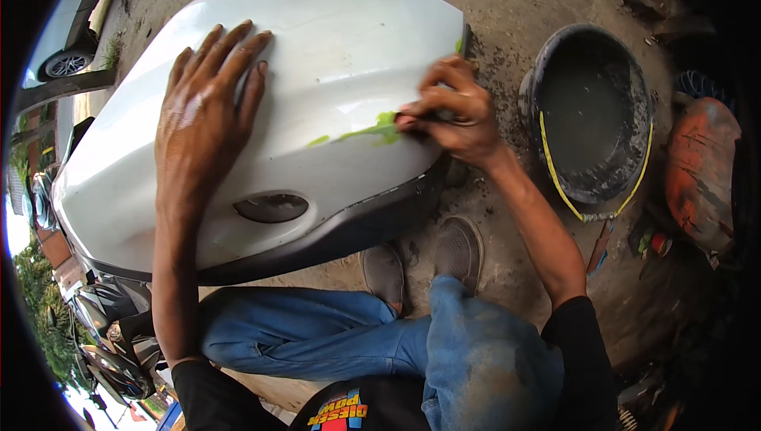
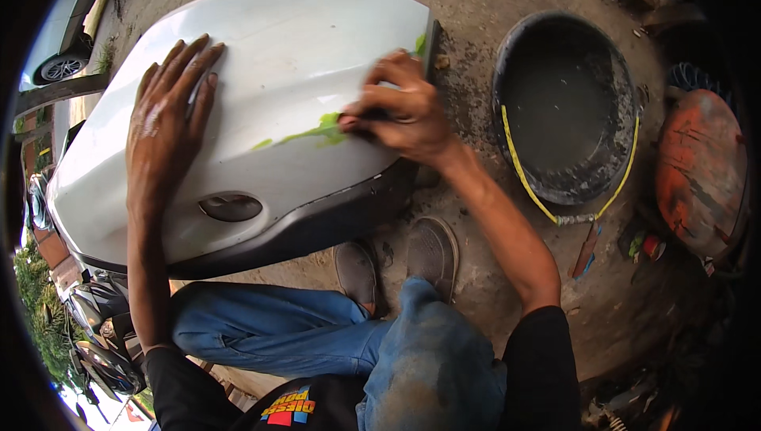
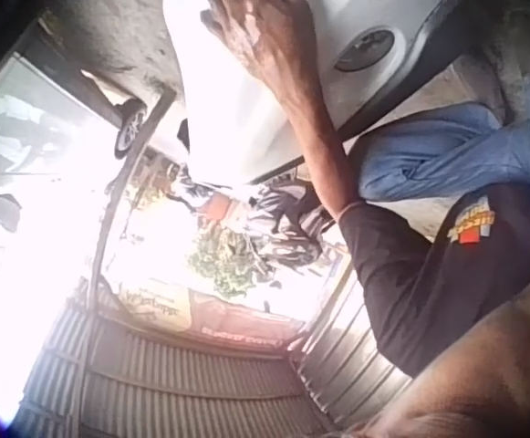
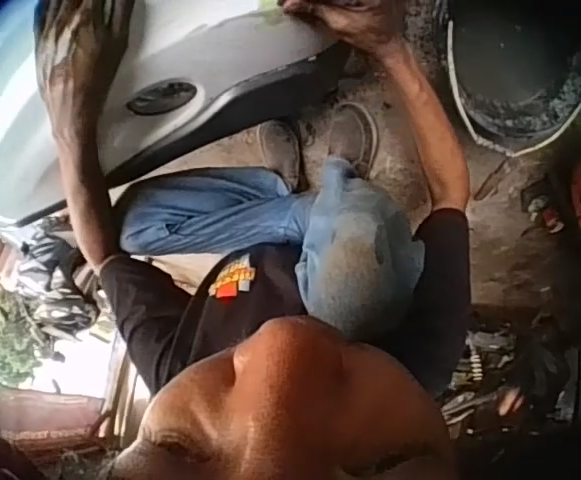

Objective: Sanding down filler material on a motorcycle fairing component using sandpaper and water.

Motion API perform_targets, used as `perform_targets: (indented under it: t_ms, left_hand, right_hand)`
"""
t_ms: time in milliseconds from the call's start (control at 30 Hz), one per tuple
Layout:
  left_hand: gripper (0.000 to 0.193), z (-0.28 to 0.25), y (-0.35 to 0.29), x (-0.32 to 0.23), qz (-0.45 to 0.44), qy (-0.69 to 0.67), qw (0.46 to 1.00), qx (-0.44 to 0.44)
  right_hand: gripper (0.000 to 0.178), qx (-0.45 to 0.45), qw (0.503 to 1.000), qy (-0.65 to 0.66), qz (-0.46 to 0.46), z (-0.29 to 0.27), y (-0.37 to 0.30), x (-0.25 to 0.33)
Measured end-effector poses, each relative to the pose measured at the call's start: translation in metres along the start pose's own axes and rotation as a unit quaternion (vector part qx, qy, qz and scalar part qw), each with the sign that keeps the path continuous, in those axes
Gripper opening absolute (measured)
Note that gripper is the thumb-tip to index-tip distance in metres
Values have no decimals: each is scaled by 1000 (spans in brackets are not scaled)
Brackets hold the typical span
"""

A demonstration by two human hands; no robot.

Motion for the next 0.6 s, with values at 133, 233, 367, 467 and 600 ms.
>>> perform_targets:
  t_ms: [133, 233, 367, 467, 600]
  left_hand:
    - [40, 5, 13, -18, 6, 13, 1000, 10]
    - [38, 2, 10, -11, 9, 20, 1000, -21]
    - [37, 1, 6, -17, 18, -11, 1000, 13]
    - [38, 5, 19, -34, 28, -11, 999, 17]
    - [38, 9, 16, -40, 58, -25, 998, 17]
  right_hand:
    - [13, 4, 999, 31, -15, 6, -3, 9]
    - [18, 40, 994, 20, -97, 32, 36, 49]
    - [18, -13, 999, 32, 37, -1, -23, -19]
    - [19, -49, 998, 43, 18, 3, -23, -5]
    - [14, -31, 998, 32, -47, 29, 16, 32]
Point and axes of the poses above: each hand's wrist, its own y-axis towards the middle knuckle, its own z-axis out of the palm, x = y × z, the point moved 7 cm from there along y, towards the middle knuckle, and after that the axes turned 12 degrees about x, right-handed, at the moved point
